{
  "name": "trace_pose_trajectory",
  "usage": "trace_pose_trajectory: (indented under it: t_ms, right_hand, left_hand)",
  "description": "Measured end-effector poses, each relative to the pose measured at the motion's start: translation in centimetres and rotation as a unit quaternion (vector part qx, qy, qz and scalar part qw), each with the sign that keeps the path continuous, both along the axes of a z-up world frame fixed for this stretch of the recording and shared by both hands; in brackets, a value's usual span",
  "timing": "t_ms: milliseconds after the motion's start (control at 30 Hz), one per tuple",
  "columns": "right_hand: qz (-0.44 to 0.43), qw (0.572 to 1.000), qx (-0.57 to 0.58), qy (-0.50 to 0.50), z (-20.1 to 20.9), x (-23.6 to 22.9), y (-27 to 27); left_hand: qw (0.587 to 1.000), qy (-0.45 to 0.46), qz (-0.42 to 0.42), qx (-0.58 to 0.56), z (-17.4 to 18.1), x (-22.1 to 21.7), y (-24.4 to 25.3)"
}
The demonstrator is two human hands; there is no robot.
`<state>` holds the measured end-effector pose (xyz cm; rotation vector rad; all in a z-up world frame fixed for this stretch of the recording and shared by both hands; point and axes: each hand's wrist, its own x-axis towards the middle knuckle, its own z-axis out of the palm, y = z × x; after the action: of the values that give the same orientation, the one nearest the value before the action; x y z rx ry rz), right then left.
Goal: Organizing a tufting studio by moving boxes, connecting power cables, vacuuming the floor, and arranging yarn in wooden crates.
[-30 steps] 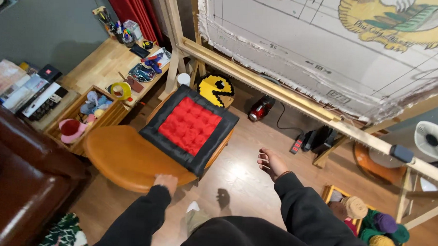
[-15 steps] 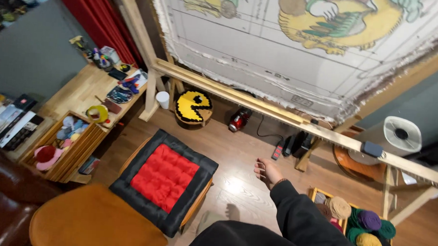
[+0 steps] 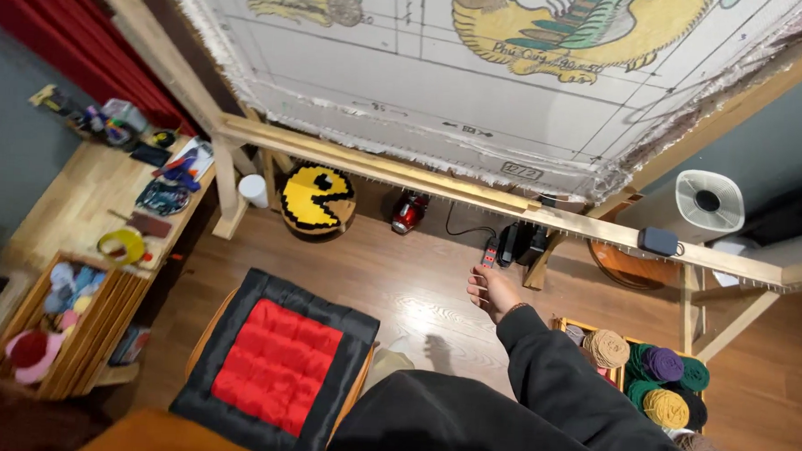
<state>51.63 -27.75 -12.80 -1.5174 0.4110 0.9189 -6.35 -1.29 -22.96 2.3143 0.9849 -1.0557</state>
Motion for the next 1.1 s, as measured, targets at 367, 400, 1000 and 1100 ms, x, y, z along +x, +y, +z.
trace_pose_trajectory:
  t_ms: [367, 400, 1000, 1100]
  right_hand:
    - [-0.105, 0.994, -0.008, 0.018, -1.0, 6.1, 3.3]
    - [-0.109, 0.994, -0.013, 0.024, -1.7, 6.2, 3.3]
    - [-0.131, 0.977, -0.152, 0.065, -18.0, 11.2, -14.7]
    - [-0.092, 0.980, -0.168, 0.060, -22.8, 13.7, -17.6]
  left_hand:
    - [0.972, -0.204, -0.067, -0.101, 5.0, 42.4, 6.0]
    - [0.969, -0.213, -0.061, -0.114, 6.3, 46.6, 5.1]
    - [0.875, -0.319, 0.221, -0.290, -7.5, 61.3, -8.6]
    - [0.864, -0.355, 0.225, -0.277, 0.3, 62.0, -11.1]
